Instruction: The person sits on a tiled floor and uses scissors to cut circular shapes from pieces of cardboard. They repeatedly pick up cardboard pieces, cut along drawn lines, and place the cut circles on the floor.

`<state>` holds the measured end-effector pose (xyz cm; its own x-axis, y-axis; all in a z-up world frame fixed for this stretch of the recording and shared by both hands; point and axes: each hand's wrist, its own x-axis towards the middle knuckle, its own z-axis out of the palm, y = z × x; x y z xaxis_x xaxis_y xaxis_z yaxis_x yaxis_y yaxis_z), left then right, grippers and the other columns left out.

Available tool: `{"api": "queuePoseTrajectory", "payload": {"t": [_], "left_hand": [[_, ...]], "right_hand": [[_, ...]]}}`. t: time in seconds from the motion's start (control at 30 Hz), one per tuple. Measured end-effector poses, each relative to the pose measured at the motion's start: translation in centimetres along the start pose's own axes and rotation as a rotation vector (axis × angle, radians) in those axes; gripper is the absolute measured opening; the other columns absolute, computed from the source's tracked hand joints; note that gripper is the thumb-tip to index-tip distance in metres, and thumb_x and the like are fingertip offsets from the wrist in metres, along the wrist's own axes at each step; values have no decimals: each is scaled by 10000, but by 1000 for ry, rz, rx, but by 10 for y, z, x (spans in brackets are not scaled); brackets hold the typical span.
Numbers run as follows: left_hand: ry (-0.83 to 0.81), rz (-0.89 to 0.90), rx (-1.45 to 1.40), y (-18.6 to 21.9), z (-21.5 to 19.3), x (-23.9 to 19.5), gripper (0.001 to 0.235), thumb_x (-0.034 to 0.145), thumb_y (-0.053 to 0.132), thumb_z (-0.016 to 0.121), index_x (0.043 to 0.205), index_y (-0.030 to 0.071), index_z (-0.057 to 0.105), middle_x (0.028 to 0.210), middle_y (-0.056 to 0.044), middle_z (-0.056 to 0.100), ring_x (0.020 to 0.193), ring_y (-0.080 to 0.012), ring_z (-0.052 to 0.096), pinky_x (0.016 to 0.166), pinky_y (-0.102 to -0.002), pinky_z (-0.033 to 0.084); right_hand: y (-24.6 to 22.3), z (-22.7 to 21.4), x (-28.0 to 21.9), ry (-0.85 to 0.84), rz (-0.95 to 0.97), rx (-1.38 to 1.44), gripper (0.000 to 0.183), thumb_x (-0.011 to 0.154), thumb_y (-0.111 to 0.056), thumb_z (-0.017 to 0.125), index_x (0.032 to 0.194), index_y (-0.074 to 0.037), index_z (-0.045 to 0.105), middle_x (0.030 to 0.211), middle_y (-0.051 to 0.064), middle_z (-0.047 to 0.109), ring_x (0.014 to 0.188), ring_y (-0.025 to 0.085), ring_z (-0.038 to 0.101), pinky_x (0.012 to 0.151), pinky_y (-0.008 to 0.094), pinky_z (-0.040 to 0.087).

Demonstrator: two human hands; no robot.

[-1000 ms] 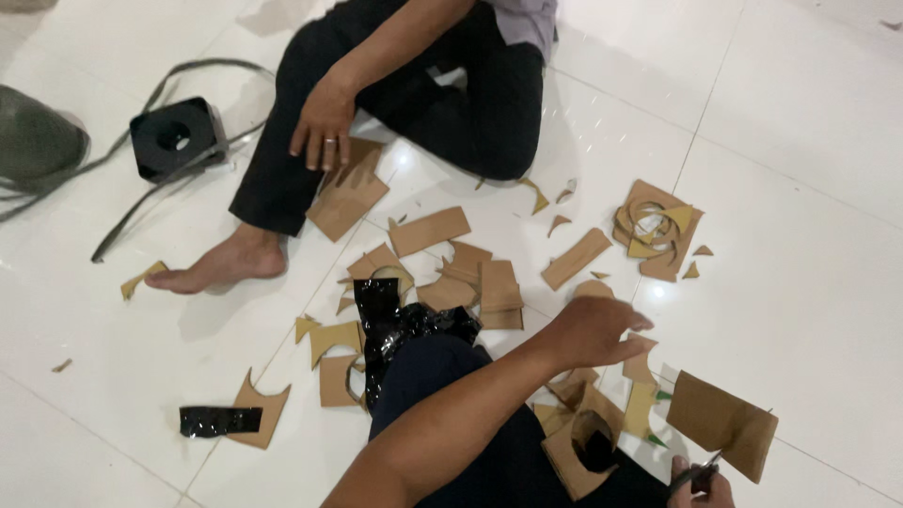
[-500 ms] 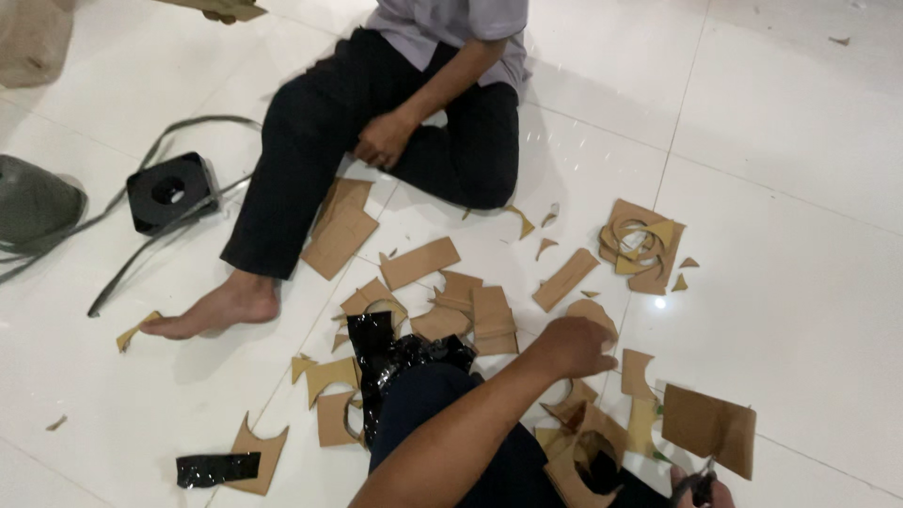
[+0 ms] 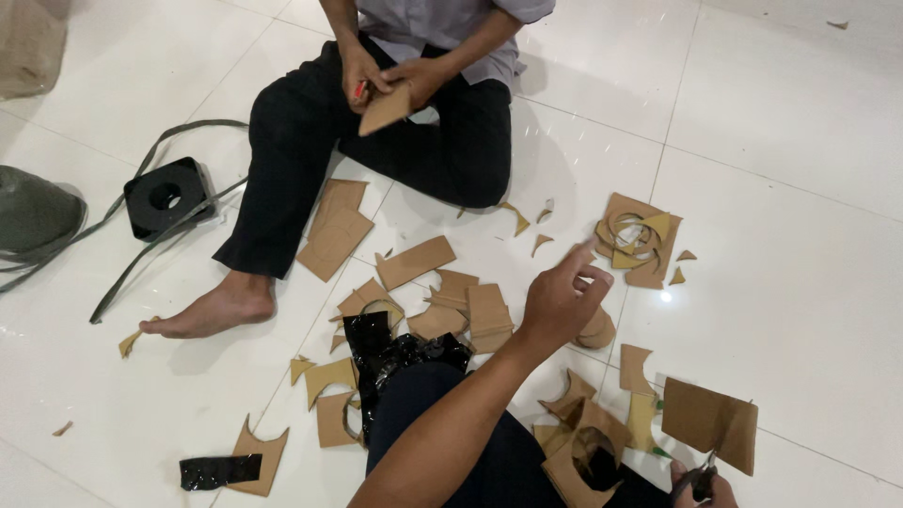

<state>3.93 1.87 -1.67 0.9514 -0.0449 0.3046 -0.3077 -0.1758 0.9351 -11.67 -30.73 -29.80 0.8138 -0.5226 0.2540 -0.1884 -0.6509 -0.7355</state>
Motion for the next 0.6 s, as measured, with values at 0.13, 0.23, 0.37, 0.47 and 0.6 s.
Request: {"api": "queuePoseTrajectory", "payload": {"t": [0.13, 0.23, 0.37, 0.47, 0.6], "left_hand": [[44, 82, 12, -6, 4, -3, 371, 986, 341, 615, 1176, 52, 750, 931, -80, 777, 828, -166, 750, 762, -287, 584], [-51, 57, 114, -16, 10, -4, 324, 958, 342, 628, 1110, 92, 766, 892, -60, 772, 796, -171, 744, 743, -308, 581], [-241, 121, 364, -36, 16, -9, 300, 924, 347, 650, 1081, 124, 777, 900, -39, 780, 858, -214, 732, 791, -364, 567], [-394, 98, 469, -52, 28, -10, 309, 888, 353, 660, 1068, 132, 779, 904, -50, 775, 900, -237, 723, 812, -390, 559], [-501, 69, 545, -70, 33, -7, 295, 858, 343, 673, 1014, 123, 794, 963, -70, 766, 930, -262, 711, 820, -412, 550]], "right_hand": [[4, -1, -2, -104, 53, -128, 447, 896, -314, 810, 889, 112, 675, 709, 214, 652, 612, 261, 668, 633, 384, 530], [5, -7, 2, -65, 28, -124, 467, 900, -321, 805, 931, 126, 672, 701, 239, 667, 628, 277, 685, 660, 385, 547], [2, -1, 0, -72, 137, -42, 488, 944, -346, 769, 967, 131, 669, 660, 259, 682, 563, 310, 681, 586, 390, 547], [5, -7, -1, -119, 77, -191, 493, 914, -345, 789, 967, 133, 679, 729, 238, 682, 641, 287, 701, 636, 387, 563], [7, -8, -3, -88, 71, -163, 475, 910, -343, 794, 926, 120, 691, 680, 233, 664, 616, 289, 686, 651, 378, 554]]}}
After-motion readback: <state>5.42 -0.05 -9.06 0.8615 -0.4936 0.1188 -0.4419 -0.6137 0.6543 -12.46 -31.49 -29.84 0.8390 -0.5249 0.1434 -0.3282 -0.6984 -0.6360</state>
